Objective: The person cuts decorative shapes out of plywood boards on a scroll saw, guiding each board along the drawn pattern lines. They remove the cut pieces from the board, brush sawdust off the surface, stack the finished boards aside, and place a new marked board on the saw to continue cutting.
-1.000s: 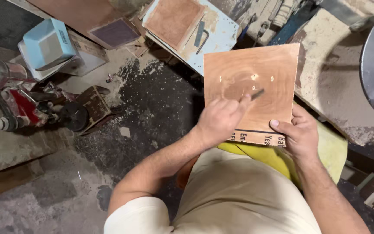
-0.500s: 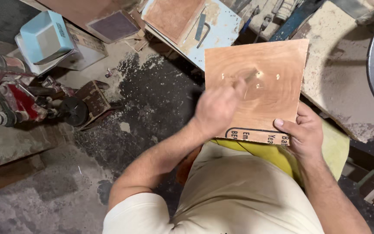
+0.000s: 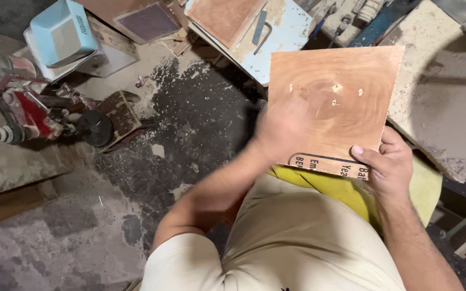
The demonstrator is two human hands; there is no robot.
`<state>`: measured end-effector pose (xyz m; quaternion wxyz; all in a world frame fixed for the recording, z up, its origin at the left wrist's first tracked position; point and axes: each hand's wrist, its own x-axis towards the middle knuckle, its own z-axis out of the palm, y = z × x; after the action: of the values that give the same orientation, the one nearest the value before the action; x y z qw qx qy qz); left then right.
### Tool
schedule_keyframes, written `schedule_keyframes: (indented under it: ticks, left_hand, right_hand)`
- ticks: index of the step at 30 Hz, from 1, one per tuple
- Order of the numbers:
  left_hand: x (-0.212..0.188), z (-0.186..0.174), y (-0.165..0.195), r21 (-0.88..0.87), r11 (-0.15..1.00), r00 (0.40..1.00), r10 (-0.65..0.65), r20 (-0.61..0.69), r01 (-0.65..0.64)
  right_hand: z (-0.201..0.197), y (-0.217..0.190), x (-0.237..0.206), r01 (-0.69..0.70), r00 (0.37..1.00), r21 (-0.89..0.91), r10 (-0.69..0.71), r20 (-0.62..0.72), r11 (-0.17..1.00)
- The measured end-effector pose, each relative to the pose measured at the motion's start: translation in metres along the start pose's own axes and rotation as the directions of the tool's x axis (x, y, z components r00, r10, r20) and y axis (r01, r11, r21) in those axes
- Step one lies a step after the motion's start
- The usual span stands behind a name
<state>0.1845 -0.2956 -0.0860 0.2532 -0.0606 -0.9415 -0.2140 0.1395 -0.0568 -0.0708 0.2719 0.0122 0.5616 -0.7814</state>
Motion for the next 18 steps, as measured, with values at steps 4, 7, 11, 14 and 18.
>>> schedule_keyframes:
  ticks: [4,7,11,14,18]
  left_hand:
    - [-0.01,0.001,-0.091,0.026,0.789,0.788,-0.614,0.04,0.614]
    - [-0.036,0.007,-0.13,-0.004,0.775,0.775,-0.633,-0.001,0.633]
    - [-0.054,0.044,-0.154,-0.18,0.601,0.619,-0.782,0.066,0.779]
    - [-0.054,0.071,-0.164,-0.254,0.438,0.488,-0.854,0.183,0.862]
    - [-0.045,0.102,-0.175,-0.363,0.173,0.291,-0.908,0.302,0.916]
  right_hand:
    - [-0.008,0.002,0.002,0.019,1.0,-0.017,-0.019,-0.025,1.0]
    - [-0.013,0.005,0.004,0.021,0.999,0.021,-0.02,-0.027,1.0]
    - [-0.016,0.008,0.008,0.02,0.999,0.028,-0.018,-0.047,0.999]
    - [-0.018,0.009,0.009,0.04,0.998,0.033,-0.038,-0.056,0.999]
    - [-0.025,0.009,0.004,0.054,0.992,0.083,-0.044,-0.117,0.995]
